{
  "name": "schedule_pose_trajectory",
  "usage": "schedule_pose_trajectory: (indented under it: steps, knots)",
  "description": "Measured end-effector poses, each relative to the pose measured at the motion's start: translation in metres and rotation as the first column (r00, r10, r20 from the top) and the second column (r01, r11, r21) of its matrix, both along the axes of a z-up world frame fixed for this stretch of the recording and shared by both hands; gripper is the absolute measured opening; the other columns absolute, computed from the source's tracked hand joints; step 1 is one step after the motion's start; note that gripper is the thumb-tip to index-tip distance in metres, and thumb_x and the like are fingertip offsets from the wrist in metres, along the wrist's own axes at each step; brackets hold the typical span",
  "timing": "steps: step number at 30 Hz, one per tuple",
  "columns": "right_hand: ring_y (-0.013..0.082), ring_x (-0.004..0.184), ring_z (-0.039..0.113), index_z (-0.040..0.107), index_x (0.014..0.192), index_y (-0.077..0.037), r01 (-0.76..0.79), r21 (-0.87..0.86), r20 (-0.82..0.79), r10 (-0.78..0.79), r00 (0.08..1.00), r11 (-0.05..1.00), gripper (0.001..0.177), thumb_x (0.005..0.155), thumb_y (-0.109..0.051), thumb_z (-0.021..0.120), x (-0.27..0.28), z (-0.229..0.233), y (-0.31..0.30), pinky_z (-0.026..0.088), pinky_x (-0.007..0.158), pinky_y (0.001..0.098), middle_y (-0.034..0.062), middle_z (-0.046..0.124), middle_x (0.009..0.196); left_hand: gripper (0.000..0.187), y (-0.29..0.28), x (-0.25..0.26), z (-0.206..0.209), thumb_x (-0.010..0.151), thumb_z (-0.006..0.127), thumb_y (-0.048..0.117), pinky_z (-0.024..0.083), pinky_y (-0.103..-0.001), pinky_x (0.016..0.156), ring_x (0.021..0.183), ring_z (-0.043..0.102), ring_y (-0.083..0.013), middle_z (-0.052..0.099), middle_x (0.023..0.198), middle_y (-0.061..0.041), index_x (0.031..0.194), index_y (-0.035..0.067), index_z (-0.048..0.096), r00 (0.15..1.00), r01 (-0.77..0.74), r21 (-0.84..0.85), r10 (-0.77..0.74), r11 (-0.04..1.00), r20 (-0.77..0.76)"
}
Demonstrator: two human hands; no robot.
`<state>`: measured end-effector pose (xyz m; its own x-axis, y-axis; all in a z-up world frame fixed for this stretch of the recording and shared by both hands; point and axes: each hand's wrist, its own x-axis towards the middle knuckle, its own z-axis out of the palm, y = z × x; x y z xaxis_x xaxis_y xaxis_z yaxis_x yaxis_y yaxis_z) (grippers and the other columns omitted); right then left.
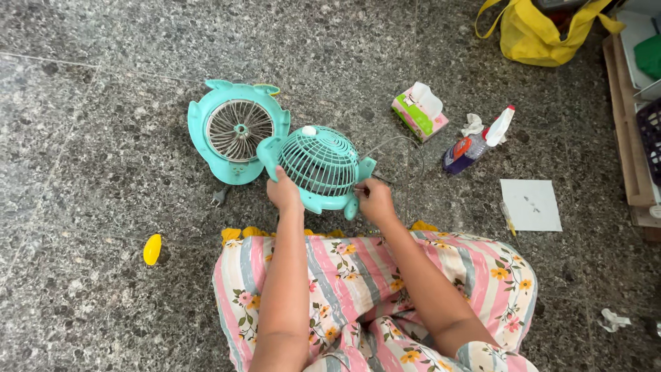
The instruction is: The person disassembles a small teal electric fan, sprays the components with a cleaning solution, and wipes the fan blades and grille with a tissue. The person reassembles the fan and continues wiping the exterior.
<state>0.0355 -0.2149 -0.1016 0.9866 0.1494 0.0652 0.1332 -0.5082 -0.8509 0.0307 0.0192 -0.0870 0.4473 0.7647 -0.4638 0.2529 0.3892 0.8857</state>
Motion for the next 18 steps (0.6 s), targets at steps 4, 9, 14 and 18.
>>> schedule_pose_trajectory:
  steps: [4, 9, 14, 18]
  knots:
    - [0.0093, 0.079, 0.069, 0.072, 0.1, 0.001, 0.008, 0.219, -0.133, 0.022, 0.991, 0.976, 0.014, 0.087, -0.004, 0.076, -0.006, -0.028, 0.001, 0.057, 0.073, 0.0278, 0.0045, 0.077, 0.09, 0.046, 0.004, -0.002, 0.003, 0.1, 0.059, 0.034, 0.053, -0.044, 0.085, 0.098, 0.07, -0.032, 0.07, 0.113, -0.02, 0.12, -0.007, 0.063, 1.0, 0.019, -0.006, -0.019, 1.0, -0.01]
    - [0.0089, 0.081, 0.068, 0.073, 0.108, 0.0, 0.229, 0.585, -0.277, -0.074, 0.958, 0.778, 0.018, 0.091, -0.005, 0.075, -0.008, -0.031, 0.01, 0.056, 0.075, 0.0257, 0.0016, 0.075, 0.092, 0.046, 0.007, -0.005, 0.004, 0.099, 0.059, 0.034, 0.054, -0.045, 0.086, 0.1, 0.072, -0.0336, 0.073, 0.113, -0.021, 0.117, -0.008, 0.066, 0.998, 0.05, 0.082, -0.052, 0.995, 0.02]
    - [0.0116, 0.08, 0.066, 0.076, 0.107, -0.003, 0.326, 0.331, 0.032, -0.356, 0.934, 0.886, 0.016, 0.091, -0.005, 0.076, -0.02, -0.005, 0.025, 0.054, 0.073, 0.0274, 0.006, 0.074, 0.093, 0.048, -0.004, -0.006, 0.016, 0.101, 0.055, 0.039, 0.052, -0.049, 0.084, 0.101, 0.068, -0.0378, 0.068, 0.116, -0.021, 0.123, -0.003, 0.063, 0.98, 0.094, 0.072, -0.08, 0.993, -0.183]
    - [0.0188, 0.079, 0.067, 0.077, 0.101, -0.003, 0.315, 0.183, 0.376, -0.362, 0.853, 0.931, 0.013, 0.088, -0.002, 0.074, -0.024, 0.013, 0.028, 0.055, 0.073, 0.0308, 0.0105, 0.071, 0.092, 0.048, -0.008, -0.007, 0.028, 0.101, 0.056, 0.038, 0.052, -0.048, 0.087, 0.1, 0.07, -0.038, 0.071, 0.114, -0.022, 0.121, -0.005, 0.065, 0.989, 0.077, 0.104, -0.062, 0.992, -0.134]
